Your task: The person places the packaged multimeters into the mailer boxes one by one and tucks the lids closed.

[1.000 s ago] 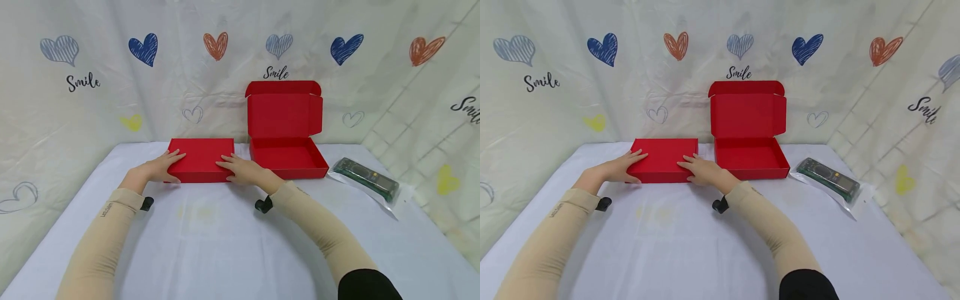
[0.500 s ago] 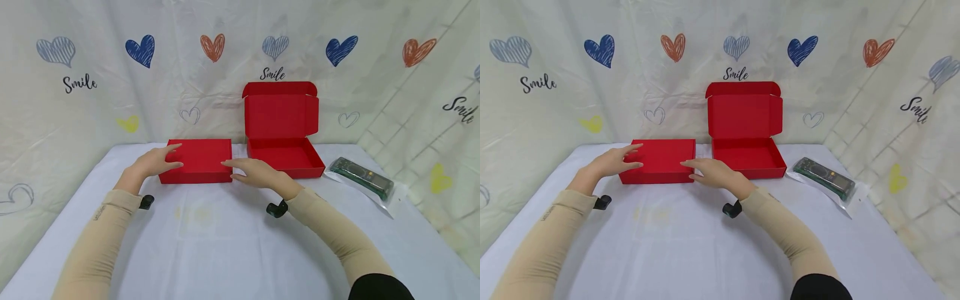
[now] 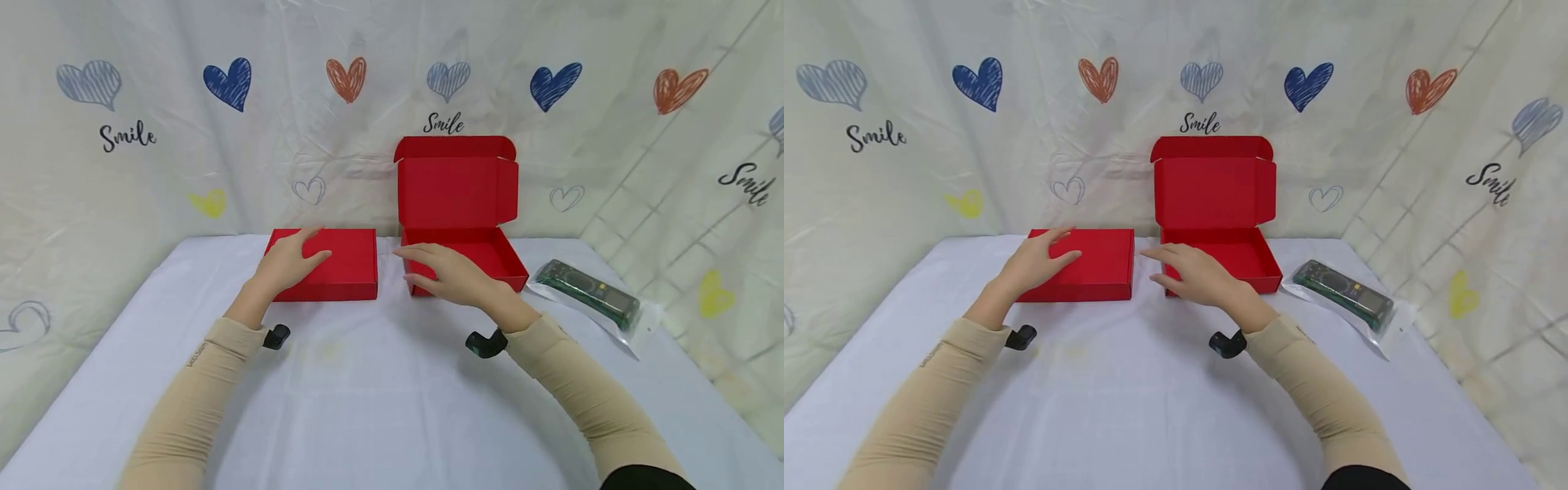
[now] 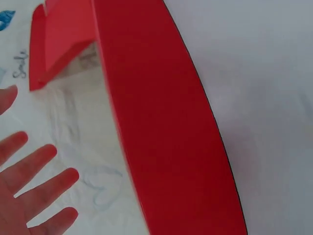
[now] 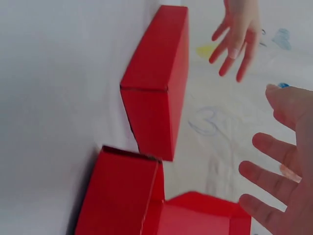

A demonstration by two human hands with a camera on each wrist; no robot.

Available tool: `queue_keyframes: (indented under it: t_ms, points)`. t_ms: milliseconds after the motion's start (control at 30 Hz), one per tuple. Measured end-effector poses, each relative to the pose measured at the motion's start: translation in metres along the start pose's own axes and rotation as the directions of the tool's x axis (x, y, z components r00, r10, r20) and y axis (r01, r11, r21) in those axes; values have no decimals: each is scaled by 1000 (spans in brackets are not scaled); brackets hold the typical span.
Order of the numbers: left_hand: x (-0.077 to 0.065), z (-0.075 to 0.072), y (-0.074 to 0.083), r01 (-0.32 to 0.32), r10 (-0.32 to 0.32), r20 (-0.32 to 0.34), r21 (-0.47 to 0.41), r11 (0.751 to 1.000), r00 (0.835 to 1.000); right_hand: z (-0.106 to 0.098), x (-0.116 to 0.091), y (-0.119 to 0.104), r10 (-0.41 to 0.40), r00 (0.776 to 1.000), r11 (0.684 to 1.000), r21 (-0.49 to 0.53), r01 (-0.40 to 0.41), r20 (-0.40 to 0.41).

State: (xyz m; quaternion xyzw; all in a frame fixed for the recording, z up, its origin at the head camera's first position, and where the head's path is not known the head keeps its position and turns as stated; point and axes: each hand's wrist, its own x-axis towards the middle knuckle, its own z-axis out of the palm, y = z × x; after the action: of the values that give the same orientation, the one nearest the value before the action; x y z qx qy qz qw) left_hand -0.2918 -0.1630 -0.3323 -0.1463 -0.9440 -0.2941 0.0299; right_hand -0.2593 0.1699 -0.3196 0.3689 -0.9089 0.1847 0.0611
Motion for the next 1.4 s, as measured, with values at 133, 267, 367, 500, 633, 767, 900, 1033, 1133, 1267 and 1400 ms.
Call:
queue_keyframes:
  t_ms: [133, 267, 367, 500, 633, 767, 900, 1033, 1133, 1267, 1400]
  points:
    - [4, 11, 18, -19, 14, -63, -85, 996, 998, -14, -11, 8, 18, 997, 1000, 11, -17, -69]
    - [9, 22, 33, -53, 33, -122, -161, 986, 992, -25, -23, 17, 15, 988, 1000, 20, -12, -156]
    - [12, 28, 43, -86, 50, -169, -210, 974, 984, -31, -31, 24, 18, 976, 1000, 28, -12, -219]
    - [16, 37, 55, -129, 72, -222, -255, 958, 972, -40, -41, 34, 38, 961, 999, 45, -26, -275]
    - [21, 47, 65, -144, 79, -223, -291, 946, 972, -48, -51, 45, 71, 945, 997, 55, -56, -319]
    - [28, 59, 75, -147, 83, -207, -319, 936, 975, -54, -63, 60, 127, 923, 992, 64, -111, -364]
    - [33, 73, 83, -137, 76, -183, -346, 928, 980, -58, -77, 73, 218, 898, 976, 87, -200, -382]
    - [38, 89, 90, -113, 66, -132, -385, 916, 989, -59, -91, 87, 286, 874, 958, 79, -277, -394]
    - [41, 101, 92, -105, 74, -90, -419, 902, 993, -58, -101, 100, 304, 864, 951, 75, -300, -401]
    - [43, 112, 96, -79, 67, -42, -446, 891, 997, -54, -113, 118, 318, 858, 947, 94, -307, -403]
    - [44, 118, 100, -49, 57, 6, -433, 900, 998, -49, -123, 132, 349, 853, 937, 116, -331, -387]
